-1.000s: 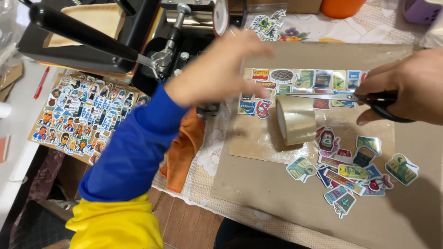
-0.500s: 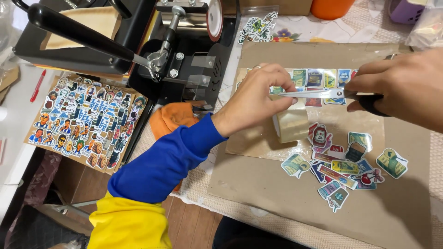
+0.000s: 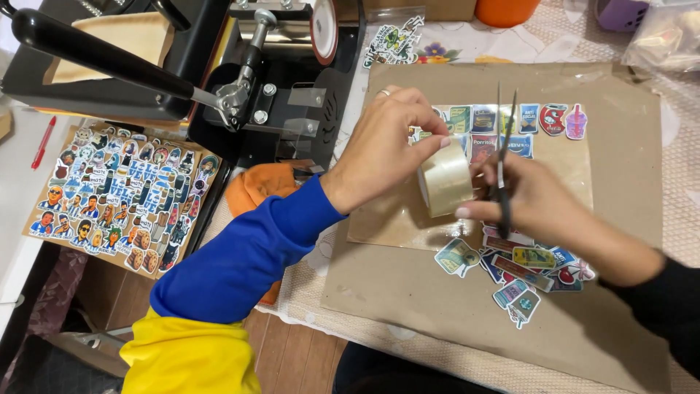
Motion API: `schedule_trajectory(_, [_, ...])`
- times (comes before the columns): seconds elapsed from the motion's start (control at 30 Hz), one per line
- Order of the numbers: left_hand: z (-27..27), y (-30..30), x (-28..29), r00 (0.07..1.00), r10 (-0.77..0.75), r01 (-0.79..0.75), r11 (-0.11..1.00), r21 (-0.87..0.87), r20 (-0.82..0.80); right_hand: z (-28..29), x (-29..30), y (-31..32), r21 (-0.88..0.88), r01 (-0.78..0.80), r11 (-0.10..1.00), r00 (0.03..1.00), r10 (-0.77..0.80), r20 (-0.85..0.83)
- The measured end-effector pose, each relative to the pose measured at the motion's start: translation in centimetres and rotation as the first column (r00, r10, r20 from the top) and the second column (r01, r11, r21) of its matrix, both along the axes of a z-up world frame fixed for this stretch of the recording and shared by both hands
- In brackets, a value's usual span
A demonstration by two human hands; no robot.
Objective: Cutting adhesive tape and peeling the backing off various stickers to prepare them for application.
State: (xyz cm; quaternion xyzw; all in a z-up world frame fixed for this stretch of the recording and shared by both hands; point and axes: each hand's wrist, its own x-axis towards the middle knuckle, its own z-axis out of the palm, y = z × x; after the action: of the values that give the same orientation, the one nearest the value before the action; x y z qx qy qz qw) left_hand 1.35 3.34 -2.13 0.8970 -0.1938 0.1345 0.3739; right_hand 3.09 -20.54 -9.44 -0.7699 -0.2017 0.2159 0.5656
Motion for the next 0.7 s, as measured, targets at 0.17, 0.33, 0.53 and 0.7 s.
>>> schedule_trajectory(0.17, [0.0,0.4,0.2,0.995,0.02,-0.026,0.998,0.062,0.102,-1.7,-2.3,2.9,0.238,0.17,0.956,0.977,-0.133,-0.164])
schedule_trajectory(0.33, [0.6,-0.3,0.1,0.977,0.01,-0.014,1.0,0.02,0.215,-0.9,-1.8,3.4,0.136,0.204,0.969,0.963,-0.174,-0.208])
schedule_trajectory(0.53, [3.1,-0.5,-1.4,0.933,-0.136,0.102,0.988,0.116,0.332,-0.6,-2.1,4.2,0.138,0.276,0.951,0.931,-0.228,-0.286])
schedule_trajectory(0.7, [4.0,0.1,-1.2,0.946,-0.212,0.193,0.976,0.099,0.244,0.7,-1.5,1.9,-0.02,0.194,0.981,0.98,-0.194,-0.049])
